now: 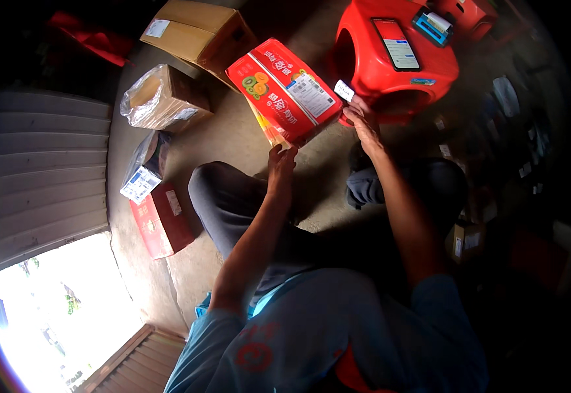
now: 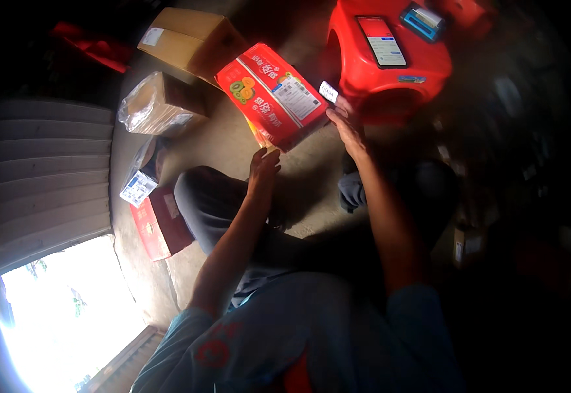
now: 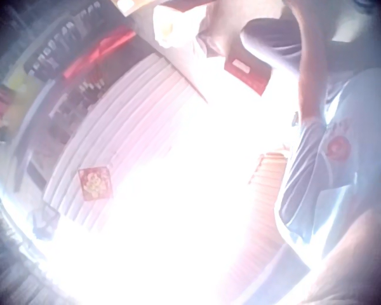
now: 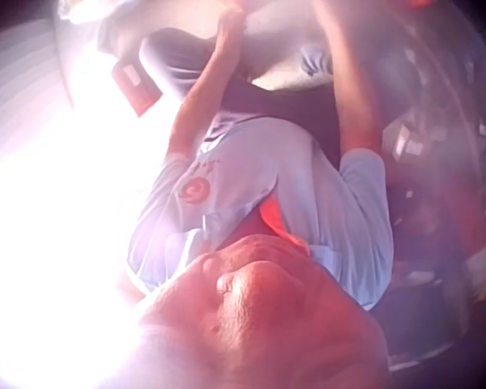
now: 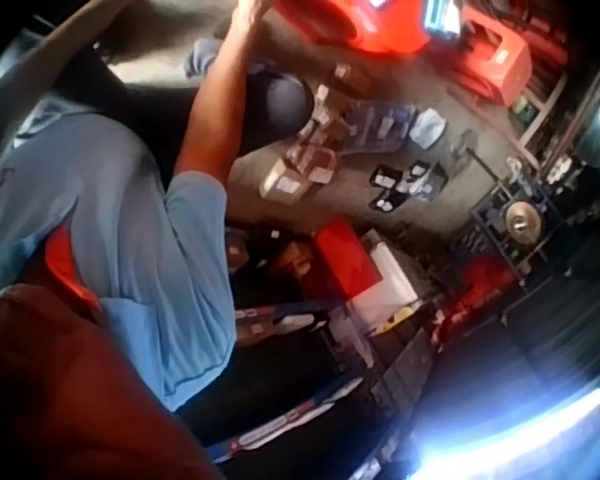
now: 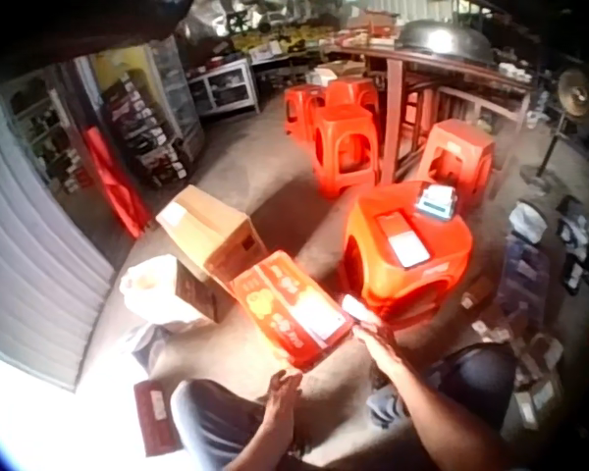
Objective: The person sits on the floor and processes several cardboard boxes. They pick up each box, scan its barcode with a smartphone, and then apply a printed shipping label to the box using a handheld label printer. The labeled boxes are stacked nearby.
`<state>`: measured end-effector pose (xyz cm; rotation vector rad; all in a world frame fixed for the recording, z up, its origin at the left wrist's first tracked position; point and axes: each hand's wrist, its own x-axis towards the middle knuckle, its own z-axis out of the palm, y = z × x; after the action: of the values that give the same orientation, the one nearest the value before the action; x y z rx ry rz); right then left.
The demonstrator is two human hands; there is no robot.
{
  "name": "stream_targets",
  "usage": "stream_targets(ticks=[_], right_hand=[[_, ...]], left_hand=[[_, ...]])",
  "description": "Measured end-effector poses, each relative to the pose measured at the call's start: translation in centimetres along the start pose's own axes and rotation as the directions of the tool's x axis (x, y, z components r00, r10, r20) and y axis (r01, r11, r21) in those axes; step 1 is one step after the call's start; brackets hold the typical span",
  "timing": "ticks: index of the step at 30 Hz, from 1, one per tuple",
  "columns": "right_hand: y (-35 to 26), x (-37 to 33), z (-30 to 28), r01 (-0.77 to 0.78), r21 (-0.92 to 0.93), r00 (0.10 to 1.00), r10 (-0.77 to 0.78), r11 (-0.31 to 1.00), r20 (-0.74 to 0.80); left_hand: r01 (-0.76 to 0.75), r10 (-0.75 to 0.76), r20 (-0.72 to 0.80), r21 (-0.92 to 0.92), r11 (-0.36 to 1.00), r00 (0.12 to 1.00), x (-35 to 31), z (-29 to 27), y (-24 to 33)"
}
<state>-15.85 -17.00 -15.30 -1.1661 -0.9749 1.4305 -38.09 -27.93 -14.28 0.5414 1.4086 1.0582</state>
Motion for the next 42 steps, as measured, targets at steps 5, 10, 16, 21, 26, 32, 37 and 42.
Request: stream_targets(ticks=[5,10,16,21,26,32,37,42], right_hand=[[3.0,1.8,0.8,-0.021,-0.082,0.999,0.025,0.996,0.045],[4.3,2.0,1.0,0.046,-0.106,0.998,-0.041,0.993,0.057],[4.4,-1.9,2.4,-0.02,-0.003,0.995,0.02,1.0,0.094],[4.8,-2.7,3.3,0.003,-0.032,0.996,0.0,0.999,0.09],[3.8,-3.8,3.8,0.062,-0.008,0.987,-0.06,0.998,0.15],[3.4,-4.5,4.3,0.092,0.021,0.992,-0.094,0.995,0.081],[2.6,-5.0,4.2,0.125,-0.224,0.992,-0.121,0.967,0.032],[2.7,-5.0,3.9,0.109,-0.095,0.994,-0.108,0.99,0.022]], left_hand=[[-0.021,0.022,-0.079,0.015,1.0,0.997,5.8,0.8,-1.8],[-0.187,0.19,-0.041,0.064,0.98,0.981,7.0,0.6,-3.3],[-0.252,0.353,-0.254,0.356,0.9,0.901,6.2,-1.5,-3.7],[-0.191,0.329,-0.341,0.38,0.905,0.88,5.9,-2.6,-3.6],[-0.187,0.277,-0.37,0.26,0.947,0.887,6.4,-3.5,-5.1],[-0.221,0.2,-0.403,-0.006,0.975,0.893,6.5,-3.1,-6.0],[-0.197,0.162,-0.417,-0.044,0.979,0.894,5.6,-2.5,-5.4],[-0.187,0.159,-0.36,-0.045,0.981,0.919,5.3,-2.4,-5.2]])
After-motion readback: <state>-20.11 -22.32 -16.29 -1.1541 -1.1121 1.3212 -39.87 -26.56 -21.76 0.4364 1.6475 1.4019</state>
